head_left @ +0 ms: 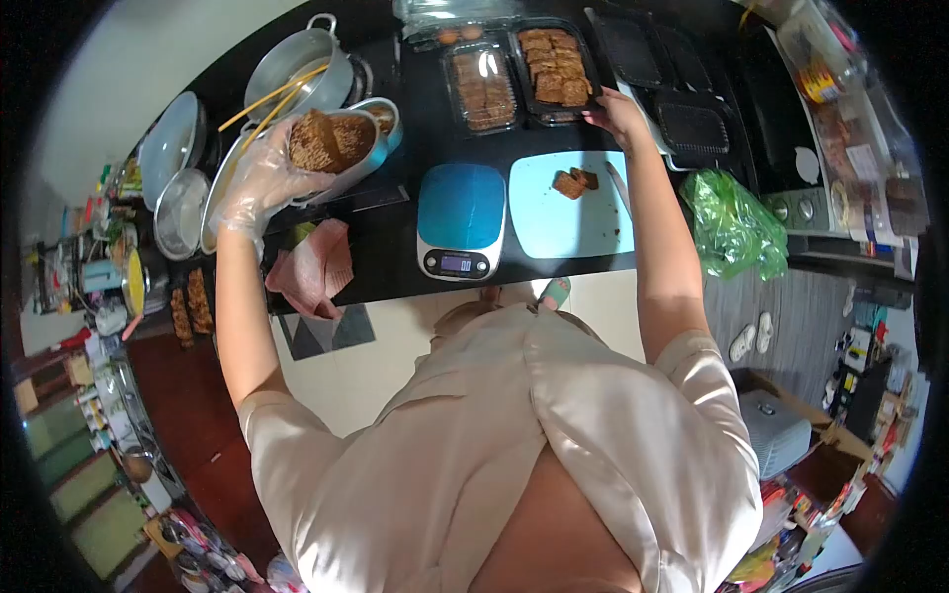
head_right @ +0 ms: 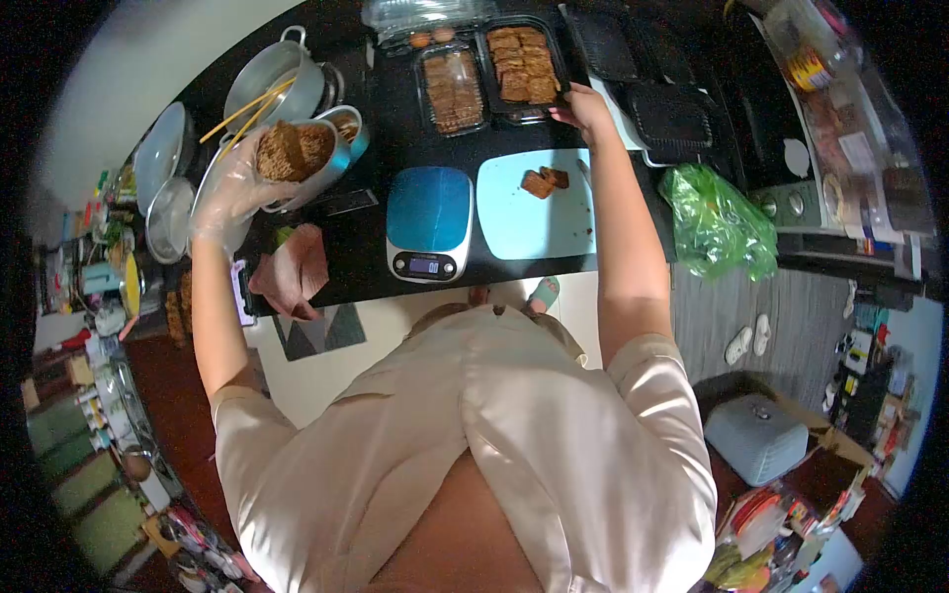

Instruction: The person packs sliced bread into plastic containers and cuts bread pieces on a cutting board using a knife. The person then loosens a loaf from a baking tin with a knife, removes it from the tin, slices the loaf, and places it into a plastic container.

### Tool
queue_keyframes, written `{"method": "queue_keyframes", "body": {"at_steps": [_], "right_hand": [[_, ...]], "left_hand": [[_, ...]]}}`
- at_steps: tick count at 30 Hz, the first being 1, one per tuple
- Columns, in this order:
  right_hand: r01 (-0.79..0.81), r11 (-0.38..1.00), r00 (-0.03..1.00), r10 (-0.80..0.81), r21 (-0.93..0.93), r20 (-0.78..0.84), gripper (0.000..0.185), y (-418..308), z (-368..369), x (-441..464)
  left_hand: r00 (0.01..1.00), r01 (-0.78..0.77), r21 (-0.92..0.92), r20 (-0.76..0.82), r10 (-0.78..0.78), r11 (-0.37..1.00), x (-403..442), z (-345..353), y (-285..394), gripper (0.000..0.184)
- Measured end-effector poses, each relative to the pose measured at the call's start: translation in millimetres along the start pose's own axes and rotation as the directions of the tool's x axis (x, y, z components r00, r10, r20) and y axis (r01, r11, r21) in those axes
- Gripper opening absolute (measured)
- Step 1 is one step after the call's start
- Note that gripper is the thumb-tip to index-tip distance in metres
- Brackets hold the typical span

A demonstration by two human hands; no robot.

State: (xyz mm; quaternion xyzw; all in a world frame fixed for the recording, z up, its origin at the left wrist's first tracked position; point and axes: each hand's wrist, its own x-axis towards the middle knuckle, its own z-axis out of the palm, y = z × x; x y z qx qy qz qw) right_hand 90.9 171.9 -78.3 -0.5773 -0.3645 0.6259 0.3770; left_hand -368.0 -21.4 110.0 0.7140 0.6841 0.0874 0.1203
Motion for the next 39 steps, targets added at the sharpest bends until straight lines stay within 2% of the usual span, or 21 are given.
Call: {"method": "queue_keyframes", "body": {"at_steps": [1,3,5,9,11,13,15,17,19,20,21,23,25,27,29,31,33,35,36,37,39], "right_hand": [[-0.002,1.0,1.0,0.002,0.009,0.013,0.051,-0.8,0.4,1.4],[0.015,1.0,1.0,-0.015,0.019,0.002,0.045,1.9,-0.2,6.4],[0.035,0.999,0.999,-0.035,0.005,-0.026,0.042,7.3,-1.5,14.8],[0.083,0.997,0.987,-0.082,0.003,-0.135,0.043,10.3,-0.6,-5.1],[0.087,0.992,0.989,-0.097,-0.089,-0.115,0.044,14.6,-7.8,-28.5],[0.097,0.987,0.979,-0.118,-0.125,-0.167,0.04,33.1,-25.4,-59.1],[0.122,0.737,0.913,-0.346,-0.665,-0.215,0.037,63.2,-57.4,-86.5],[-0.086,0.576,0.896,-0.313,-0.813,-0.316,0.038,68.2,-66.8,-143.7],[-0.135,0.346,0.878,-0.393,-0.929,-0.274,0.039,102.3,-91.5,-167.8],[-0.141,0.348,0.878,-0.389,-0.927,-0.28,0.039,109.6,-94.8,-179.4],[-0.139,0.332,0.88,-0.391,-0.933,-0.27,0.038,115.9,-98.6,-190.0],[-0.145,0.322,0.877,-0.395,-0.936,-0.272,0.037,122.0,-103.8,-197.7],[-0.105,0.409,0.891,-0.366,-0.906,-0.268,0.035,125.7,-100.9,-199.1],[-0.044,0.401,0.868,-0.438,-0.915,-0.233,0.03,129.4,-101.1,-196.5],[-0.07,0.432,0.878,-0.401,-0.899,-0.262,0.029,131.9,-98.2,-195.8],[-0.089,0.418,0.862,-0.422,-0.904,-0.28,0.027,134.9,-97.2,-197.5],[-0.137,0.535,0.887,-0.309,-0.834,-0.344,0.024,121.7,-83.4,-211.2],[-0.009,0.552,0.901,-0.358,-0.834,-0.246,0.025,119.7,-66.4,-224.9],[-0.021,0.537,0.934,-0.29,-0.843,-0.208,0.026,114.5,-52.7,-231.7],[-0.025,0.522,0.961,-0.223,-0.852,-0.165,0.027,108.7,-38.2,-236.5],[0.083,0.46,0.967,-0.253,-0.884,-0.041,0.028,117.3,-19.1,-237.2]], "left_hand": [[1.0,-0.019,0.0,0.005,0.019,1.0,0.6,-2.1,3.9,0.086],[0.991,0.112,-0.059,0.078,-0.107,0.992,-1.1,-9.8,14.8,0.08],[0.995,0.089,-0.107,0.054,-0.084,0.99,1.6,-2.0,-1.9,0.071],[0.998,0.026,-0.042,-0.057,-0.028,0.999,0.1,-0.5,-16.7,0.058],[0.984,0.04,-0.321,-0.154,-0.093,0.946,-3.3,2.7,-26.3,0.06],[0.966,0.008,-0.251,-0.25,-0.072,0.968,-7.6,-10.5,-8.8,0.057],[0.948,-0.006,-0.301,-0.304,-0.09,0.954,-9.4,-17.7,4.1,0.056],[0.941,-0.03,-0.362,-0.324,-0.095,0.932,-10.3,-20.9,38.0,0.058],[0.917,0.043,-0.142,-0.388,-0.096,0.989,-9.6,-19.9,85.5,0.061],[0.936,0.015,-0.298,-0.332,-0.118,0.954,-9.8,-14.2,107.9,0.063],[0.901,-0.124,-0.112,-0.429,0.065,0.986,-3.1,4.1,110.0,0.063],[0.908,-0.231,-0.182,-0.392,0.145,0.956,5.2,34.3,134.7,0.062],[0.94,-0.284,-0.314,-0.279,0.198,0.906,19.9,73.4,153.9,0.063],[0.984,-0.156,-0.61,-0.033,0.173,0.777,21.7,114.2,188.4,0.068],[0.969,-0.221,-0.479,-0.009,0.246,0.85,20.0,184.8,199.6,0.068],[0.984,-0.143,-0.642,-0.008,0.18,0.753,9.2,225.7,212.4,0.068],[0.987,-0.12,-0.703,-0.008,0.16,0.701,5.5,235.6,221.3,0.068],[0.975,0.222,-0.825,0.179,-0.131,0.519,0.4,229.4,226.0,0.068],[0.962,0.263,-0.81,0.181,-0.204,0.524,3.6,234.5,222.3,0.066],[0.945,0.315,-0.714,0.175,-0.275,0.625,6.1,217.6,229.8,0.066],[0.888,0.431,-0.78,0.276,-0.368,0.454,9.0,216.0,230.5,0.072]]}}
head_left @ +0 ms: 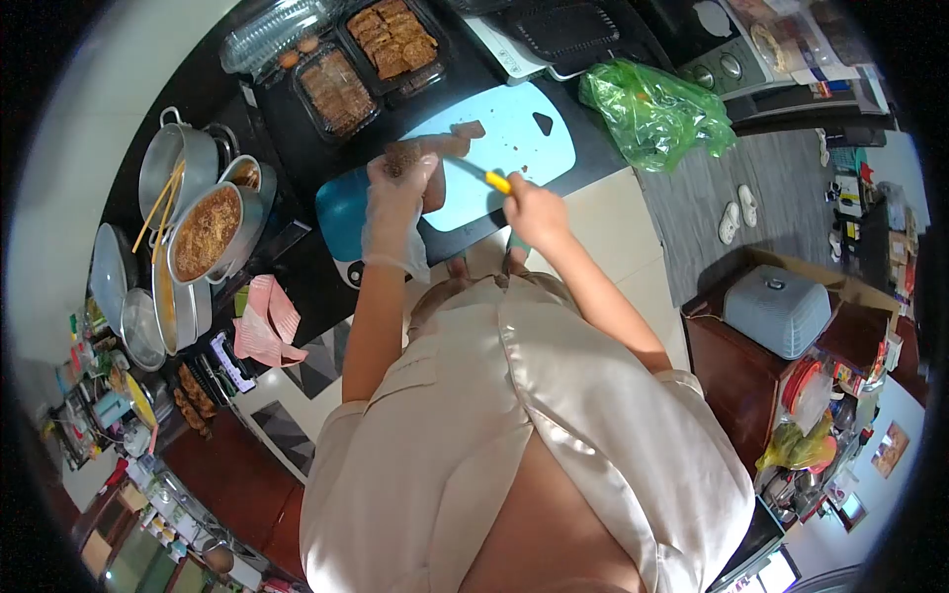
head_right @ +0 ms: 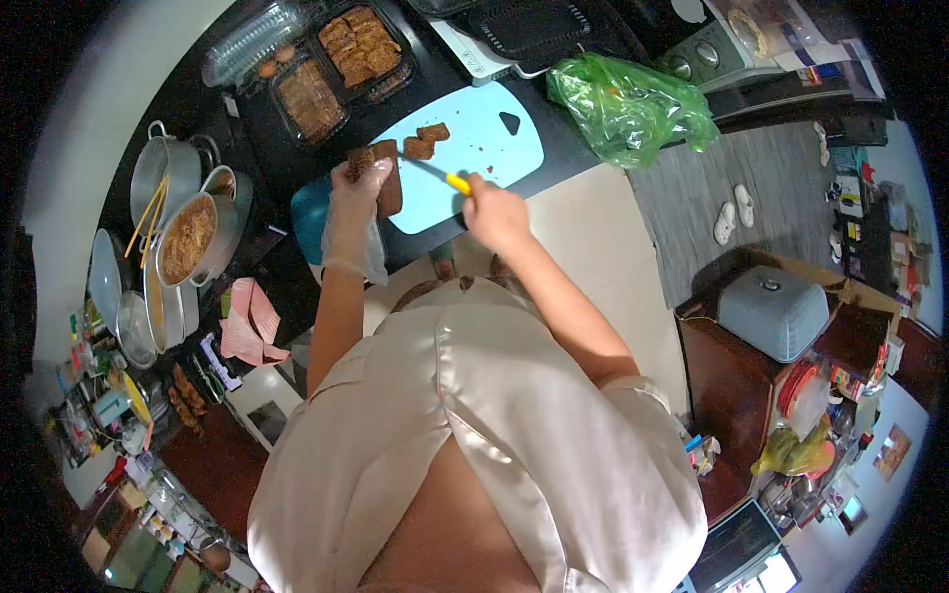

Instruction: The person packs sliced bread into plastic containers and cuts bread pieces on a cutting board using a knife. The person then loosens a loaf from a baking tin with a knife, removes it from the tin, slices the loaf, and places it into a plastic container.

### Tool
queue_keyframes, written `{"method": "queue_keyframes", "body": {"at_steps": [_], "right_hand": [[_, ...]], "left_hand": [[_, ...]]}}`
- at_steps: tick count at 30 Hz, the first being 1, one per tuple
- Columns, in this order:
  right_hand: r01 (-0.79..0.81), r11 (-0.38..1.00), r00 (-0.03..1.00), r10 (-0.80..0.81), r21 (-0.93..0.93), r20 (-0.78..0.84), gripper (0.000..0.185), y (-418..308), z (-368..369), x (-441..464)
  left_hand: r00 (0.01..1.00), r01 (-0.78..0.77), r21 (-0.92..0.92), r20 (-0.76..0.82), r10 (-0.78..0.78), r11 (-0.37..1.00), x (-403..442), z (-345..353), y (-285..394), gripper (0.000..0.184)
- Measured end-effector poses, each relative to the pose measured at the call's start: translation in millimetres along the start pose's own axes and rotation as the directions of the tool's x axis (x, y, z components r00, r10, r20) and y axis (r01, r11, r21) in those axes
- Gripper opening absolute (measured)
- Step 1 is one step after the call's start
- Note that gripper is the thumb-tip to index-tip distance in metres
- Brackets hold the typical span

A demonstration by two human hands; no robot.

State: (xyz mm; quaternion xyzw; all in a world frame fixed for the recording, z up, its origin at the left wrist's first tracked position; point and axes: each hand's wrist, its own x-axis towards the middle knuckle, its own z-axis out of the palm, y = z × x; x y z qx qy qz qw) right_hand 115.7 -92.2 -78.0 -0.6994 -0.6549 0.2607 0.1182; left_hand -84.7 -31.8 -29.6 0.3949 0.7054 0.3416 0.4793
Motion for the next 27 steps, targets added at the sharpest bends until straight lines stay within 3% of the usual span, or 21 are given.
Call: {"method": "queue_keyframes", "body": {"at_steps": [1,4,6,8,10,11,12,14,16,20,22,25,27], "right_hand": [[0.057,0.998,0.998,-0.057,-0.026,-0.001,0.028,-0.4,9.1,1.9],[0.026,0.997,1.0,-0.026,-0.075,0.0,0.028,5.1,14.0,7.3],[0.017,0.994,1.0,-0.015,-0.112,0.017,0.028,15.5,12.2,7.8],[-0.089,0.989,0.995,0.093,-0.117,0.028,0.027,24.1,6.3,5.4],[-0.095,0.988,0.994,0.101,-0.12,0.047,0.027,29.6,-1.6,2.8],[-0.093,0.991,0.994,0.098,-0.095,0.044,0.026,31.2,-4.2,0.8],[-0.093,0.993,0.994,0.096,-0.069,0.047,0.025,32.2,-6.3,-3.6],[-0.088,0.996,0.994,0.089,-0.027,0.058,0.025,31.7,-14.1,-10.5],[-0.083,0.996,0.995,0.081,0.02,0.061,0.025,26.1,-22.1,-13.3],[-0.106,0.994,0.993,0.104,0.036,0.06,0.026,16.0,-13.2,-13.8],[-0.08,0.996,0.996,0.078,0.035,0.036,0.026,14.4,-8.2,-6.7],[-0.074,0.997,0.997,0.074,0.007,0.03,0.025,8.6,-11.4,1.5],[0.01,0.997,0.999,-0.013,-0.073,-0.039,0.025,5.1,-21.7,2.6]], "left_hand": [[1.0,0.002,0.002,-0.003,-0.002,1.0,-0.3,2.2,-2.5,0.072],[0.998,0.06,-0.111,-0.023,-0.062,0.992,-3.8,18.6,-11.6,0.08],[0.995,0.103,-0.295,0.017,-0.102,0.95,-6.9,35.1,-17.5,0.083],[0.996,0.084,-0.215,0.016,-0.082,0.973,2.7,43.7,-28.4,0.078],[0.996,0.023,-0.024,-0.085,-0.025,0.999,8.9,55.8,-31.8,0.068],[0.981,-0.191,-0.146,-0.013,0.191,0.971,31.0,60.7,-58.2,0.058],[0.983,-0.182,-0.149,-0.022,0.18,0.972,23.1,59.0,-45.5,0.058],[1.0,-0.031,-0.015,0.002,0.031,0.999,1.4,54.8,-0.7,0.056],[0.993,-0.078,0.045,-0.083,0.082,0.996,18.1,61.6,-26.5,0.06],[0.998,0.013,0.103,0.057,-0.019,0.995,27.5,54.8,-42.0,0.065],[0.973,0.225,-0.178,0.099,-0.21,0.958,13.7,49.3,-37.4,0.059],[0.954,0.298,-0.267,0.113,-0.277,0.916,12.6,46.1,-47.3,0.051],[0.958,0.285,-0.352,0.131,-0.255,0.892,14.6,47.2,-60.0,0.056]]}}
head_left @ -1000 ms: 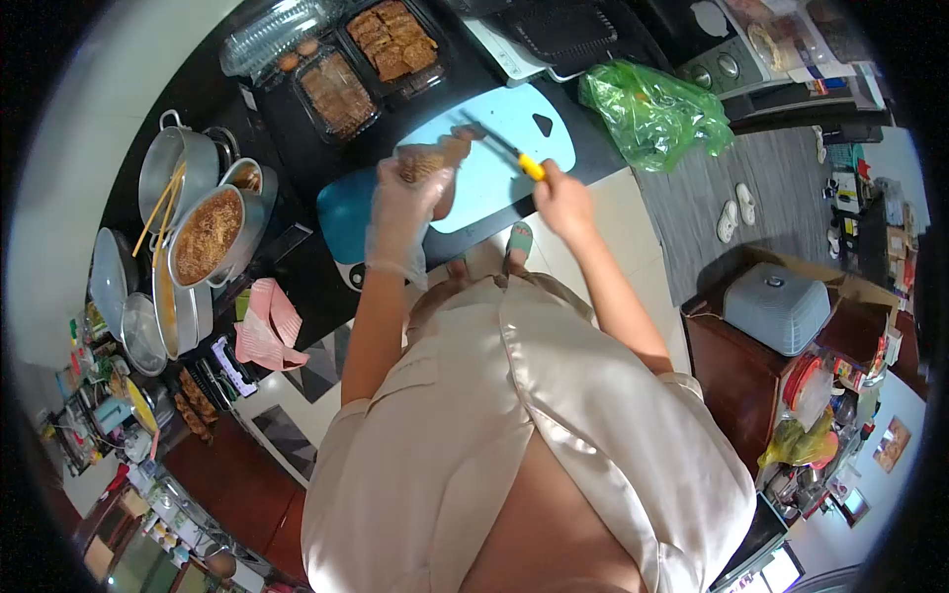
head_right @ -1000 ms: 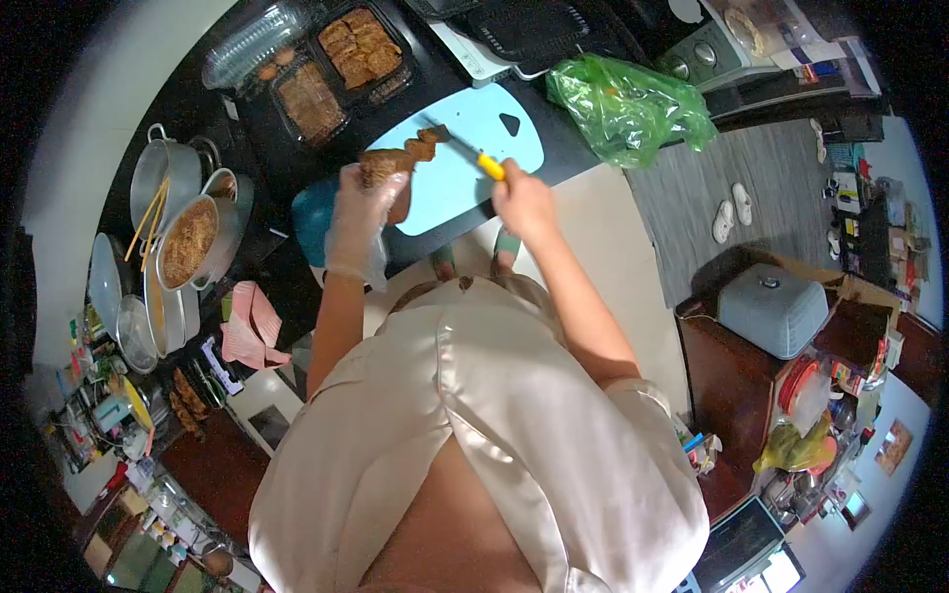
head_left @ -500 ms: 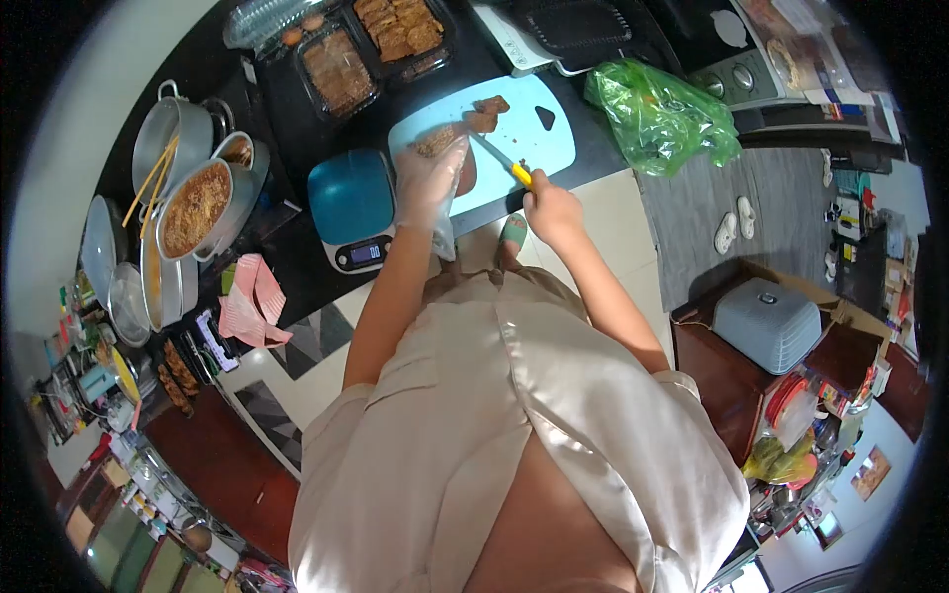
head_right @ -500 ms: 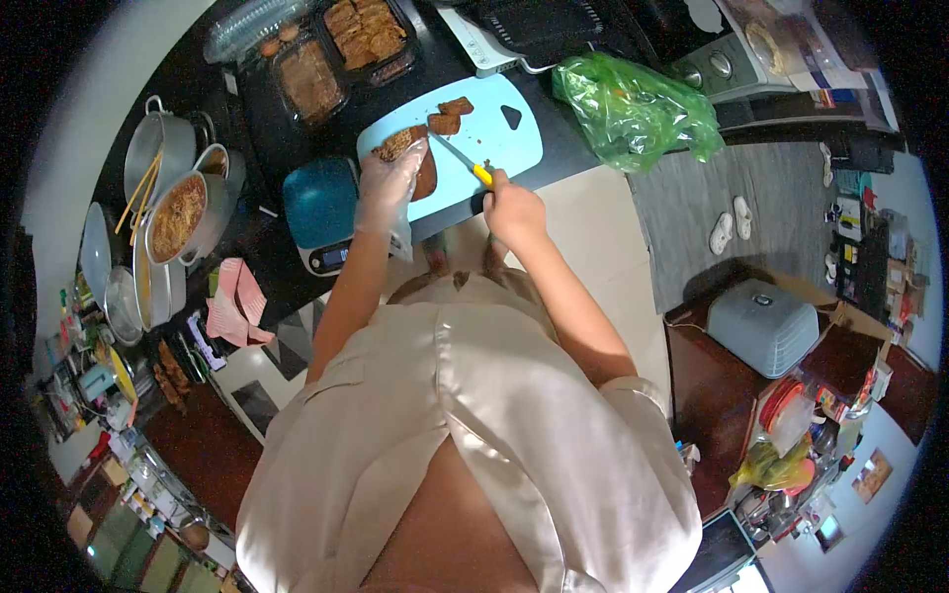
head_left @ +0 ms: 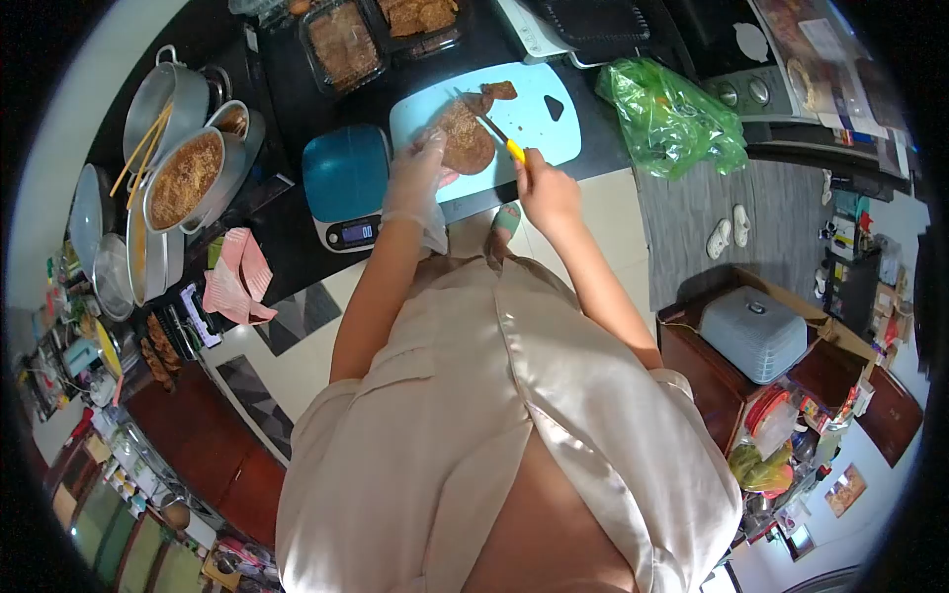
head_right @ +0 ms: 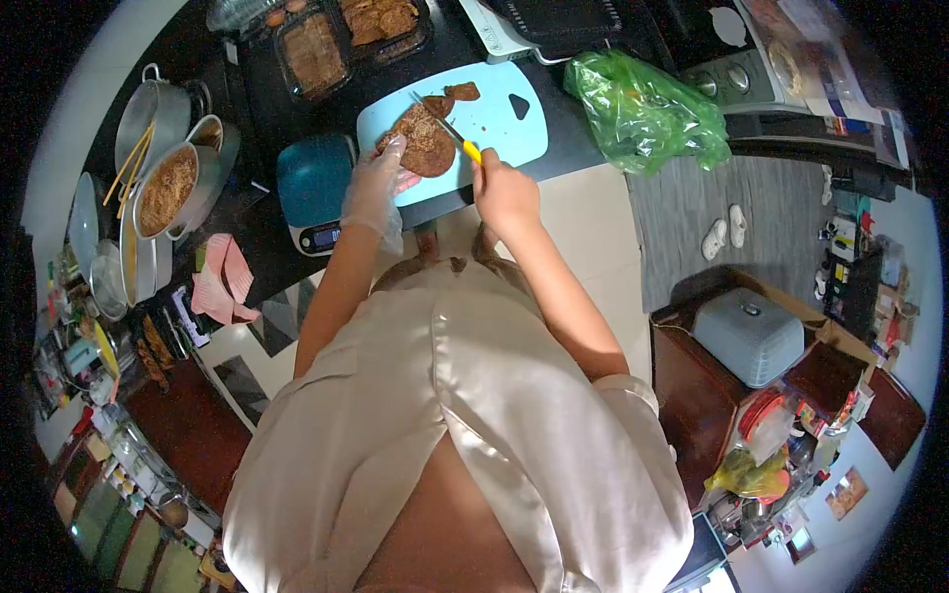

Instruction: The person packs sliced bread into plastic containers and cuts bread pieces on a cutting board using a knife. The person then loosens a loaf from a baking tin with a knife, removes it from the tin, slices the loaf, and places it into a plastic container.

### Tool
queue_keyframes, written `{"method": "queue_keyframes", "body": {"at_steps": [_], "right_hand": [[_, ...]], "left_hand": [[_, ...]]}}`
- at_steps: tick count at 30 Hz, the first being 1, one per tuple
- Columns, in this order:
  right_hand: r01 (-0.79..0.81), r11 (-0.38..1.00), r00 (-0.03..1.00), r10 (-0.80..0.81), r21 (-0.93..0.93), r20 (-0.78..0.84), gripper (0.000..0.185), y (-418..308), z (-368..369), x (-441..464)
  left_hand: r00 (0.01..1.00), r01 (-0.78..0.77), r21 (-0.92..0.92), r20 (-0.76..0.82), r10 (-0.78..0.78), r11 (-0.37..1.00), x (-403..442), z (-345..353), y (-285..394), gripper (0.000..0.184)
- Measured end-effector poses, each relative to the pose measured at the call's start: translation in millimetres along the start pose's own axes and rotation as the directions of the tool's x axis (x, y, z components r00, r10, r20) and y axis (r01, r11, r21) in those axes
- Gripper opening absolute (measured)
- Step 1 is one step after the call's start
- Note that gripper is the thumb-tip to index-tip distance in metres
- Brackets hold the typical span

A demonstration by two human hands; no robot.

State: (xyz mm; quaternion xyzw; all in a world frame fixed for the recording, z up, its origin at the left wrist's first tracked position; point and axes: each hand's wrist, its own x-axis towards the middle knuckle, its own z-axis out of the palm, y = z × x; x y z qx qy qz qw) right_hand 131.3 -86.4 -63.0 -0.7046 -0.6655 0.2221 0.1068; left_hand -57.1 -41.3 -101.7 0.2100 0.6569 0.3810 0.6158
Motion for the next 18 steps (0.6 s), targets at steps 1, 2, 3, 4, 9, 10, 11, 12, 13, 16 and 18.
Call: {"method": "queue_keyframes", "body": {"at_steps": [1,2,3,4,9,10,11,12,13,16,18], "right_hand": [[0.003,1.0,1.0,-0.003,-0.004,0.005,0.025,-0.8,-3.5,-1.5],[0.041,0.999,0.999,-0.041,-0.008,0.01,0.024,-1.4,-7.2,-6.0],[0.078,0.997,0.997,-0.078,-0.01,0.014,0.023,-3.1,-9.6,-10.0],[0.079,0.997,0.997,-0.079,-0.014,0.022,0.023,-6.6,-10.8,-13.9],[0.074,0.991,0.995,-0.066,-0.114,0.077,0.022,-15.6,-4.6,-23.3],[0.069,0.991,0.995,-0.059,-0.118,0.083,0.022,-18.4,-3.2,-23.3],[0.048,0.991,0.994,-0.036,-0.121,0.099,0.021,-20.4,-2.8,-21.6],[0.029,0.992,0.993,-0.014,-0.125,0.115,0.021,-21.7,-1.9,-19.8],[0.022,0.991,0.993,-0.007,-0.129,0.119,0.021,-25.1,5.8,-9.9],[0.114,0.981,0.991,-0.101,-0.156,0.087,0.022,-31.9,20.7,15.6],[0.145,0.973,0.985,-0.125,-0.179,0.115,0.023,-35.6,15.9,21.2]], "left_hand": [[0.999,-0.024,-0.087,0.024,0.026,0.996,3.3,-1.8,-3.9,0.063],[1.0,-0.02,-0.094,0.019,0.022,0.995,6.4,-3.5,-7.9,0.063],[0.999,-0.039,0.028,0.014,0.039,0.999,4.0,-2.5,-3.7,0.059],[0.998,-0.055,0.15,0.012,0.054,0.987,1.0,-1.8,0.1,0.056],[0.99,-0.143,0.331,0.04,0.138,0.933,-8.6,-4.5,9.8,0.047],[0.981,-0.196,0.345,0.07,0.183,0.918,-5.6,-6.3,6.7,0.045],[0.981,-0.193,0.343,0.075,0.178,0.919,-1.7,-6.2,4.4,0.045],[0.979,-0.201,0.383,0.037,0.203,0.902,-0.6,-4.1,5.0,0.043],[0.974,-0.206,0.423,0.002,0.227,0.882,0.8,-2.5,3.5,0.042],[0.968,-0.235,0.424,0.023,0.249,0.875,11.0,-6.0,-6.0,0.044],[0.971,-0.223,0.43,0.025,0.236,0.875,10.1,-7.4,-8.9,0.045]]}}
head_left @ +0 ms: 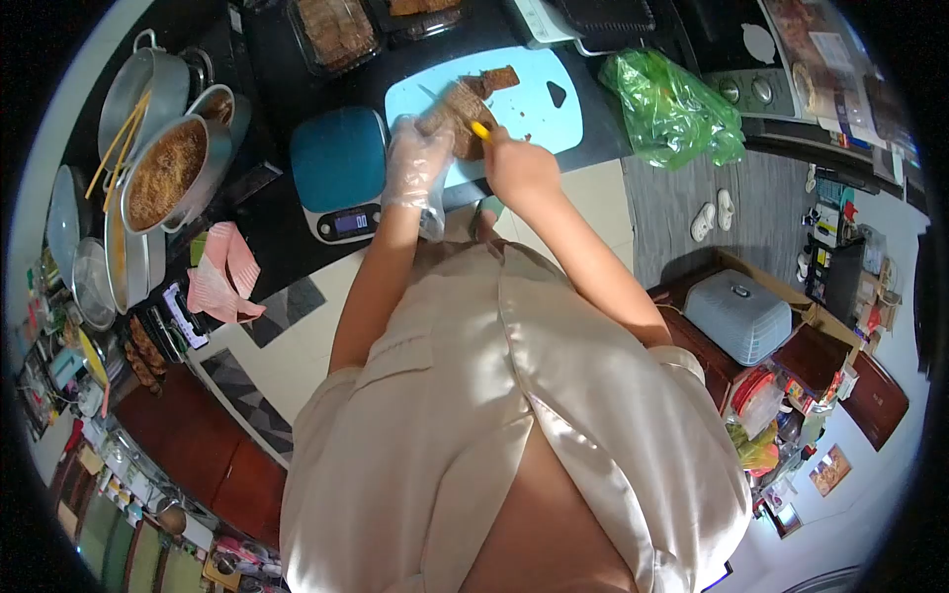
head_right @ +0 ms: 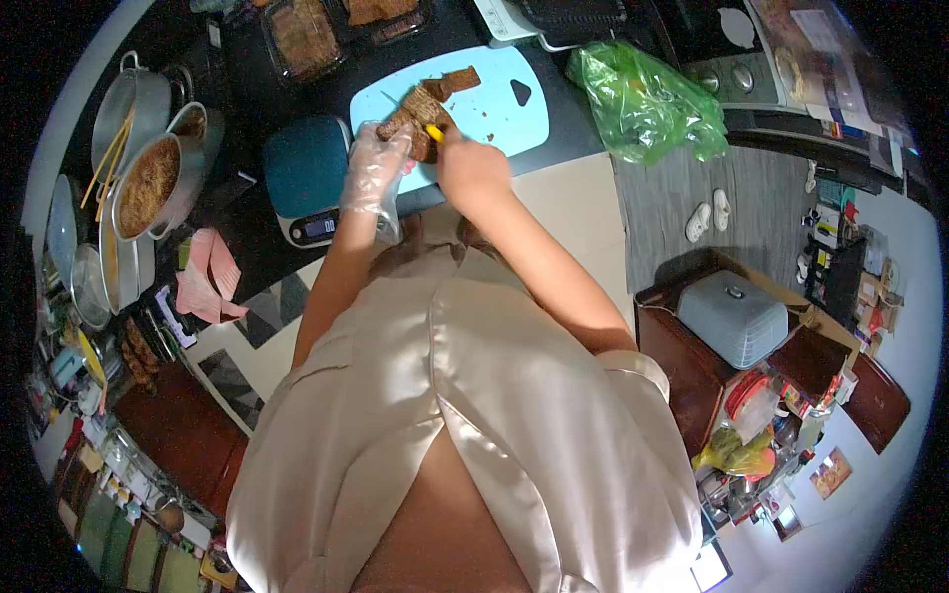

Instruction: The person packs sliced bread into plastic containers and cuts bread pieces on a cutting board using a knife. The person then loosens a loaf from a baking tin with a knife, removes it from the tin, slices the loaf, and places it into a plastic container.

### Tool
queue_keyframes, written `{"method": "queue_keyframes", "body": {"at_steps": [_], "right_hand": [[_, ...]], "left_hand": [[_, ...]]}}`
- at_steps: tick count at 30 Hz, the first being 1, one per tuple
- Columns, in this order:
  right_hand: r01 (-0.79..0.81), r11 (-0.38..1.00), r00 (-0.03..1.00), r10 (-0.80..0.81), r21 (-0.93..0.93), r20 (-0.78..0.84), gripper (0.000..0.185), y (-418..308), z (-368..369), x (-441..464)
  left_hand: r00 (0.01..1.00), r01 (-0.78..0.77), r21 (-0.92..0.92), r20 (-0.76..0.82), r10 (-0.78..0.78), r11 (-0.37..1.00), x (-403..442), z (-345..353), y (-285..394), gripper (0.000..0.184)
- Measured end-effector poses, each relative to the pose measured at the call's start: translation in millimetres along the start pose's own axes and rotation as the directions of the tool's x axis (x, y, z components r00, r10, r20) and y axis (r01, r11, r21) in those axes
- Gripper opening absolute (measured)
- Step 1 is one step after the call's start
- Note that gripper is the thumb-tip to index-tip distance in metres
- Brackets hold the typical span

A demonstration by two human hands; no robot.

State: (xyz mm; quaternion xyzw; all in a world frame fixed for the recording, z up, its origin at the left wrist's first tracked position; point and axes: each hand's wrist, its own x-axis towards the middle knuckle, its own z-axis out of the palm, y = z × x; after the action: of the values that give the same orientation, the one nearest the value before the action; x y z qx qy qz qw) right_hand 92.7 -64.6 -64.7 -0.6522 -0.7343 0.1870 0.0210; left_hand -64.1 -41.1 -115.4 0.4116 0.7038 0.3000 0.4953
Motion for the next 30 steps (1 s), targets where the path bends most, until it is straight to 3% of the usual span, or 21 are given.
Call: {"method": "queue_keyframes", "body": {"at_steps": [3,6,7,9,12,15,17,21,26,30], "right_hand": [[-0.106,0.994,0.986,0.108,-0.027,0.13,0.023,3.2,-29.3,-31.5],[-0.082,0.997,0.992,0.082,0.003,0.1,0.027,1.4,-3.9,-13.8],[-0.045,0.999,0.998,0.044,0.017,0.054,0.028,-5.1,-0.8,-1.7],[-0.106,0.994,0.986,0.104,0.002,0.132,0.029,-7.1,-1.4,-0.5],[-0.172,0.984,0.978,0.167,0.034,0.127,0.028,4.0,-15.4,-35.5],[-0.212,0.977,0.939,0.201,0.008,0.28,0.024,2.8,-20.1,-47.1],[-0.13,0.99,0.978,0.12,0.053,0.17,0.023,4.3,8.9,-23.1],[-0.152,0.985,0.984,0.143,0.084,0.102,0.023,18.2,25.1,-35.1],[-0.143,0.984,0.985,0.132,0.103,0.113,0.023,21.8,20.8,-50.9],[-0.107,0.989,0.993,0.102,0.101,0.054,0.024,26.1,36.4,-44.2]], "left_hand": [[0.991,-0.11,0.087,-0.071,0.116,0.99,8.6,1.2,-4.4,0.047],[0.999,0.039,0.029,-0.026,-0.039,0.999,4.8,1.7,-2.7,0.048],[0.999,0.041,0.033,-0.024,-0.04,0.999,4.4,2.1,-0.8,0.048],[0.999,0.039,0.043,-0.022,-0.038,0.998,3.1,1.0,-0.9,0.048],[0.996,-0.05,0.104,-0.069,0.057,0.993,8.6,4.4,-12.1,0.046],[0.987,-0.145,0.099,-0.051,0.15,0.985,8.3,6.2,-18.9,0.041],[0.994,-0.104,0.055,-0.008,0.105,0.993,9.4,3.6,-11.9,0.042],[0.994,-0.113,0.039,-0.001,0.113,0.993,4.8,2.1,-5.5,0.04],[0.995,-0.091,0.142,-0.023,0.095,0.986,8.8,5.3,-8.0,0.042],[1.0,0.002,0.061,0.006,-0.002,0.998,-4.1,-1.0,19.3,0.041]]}}
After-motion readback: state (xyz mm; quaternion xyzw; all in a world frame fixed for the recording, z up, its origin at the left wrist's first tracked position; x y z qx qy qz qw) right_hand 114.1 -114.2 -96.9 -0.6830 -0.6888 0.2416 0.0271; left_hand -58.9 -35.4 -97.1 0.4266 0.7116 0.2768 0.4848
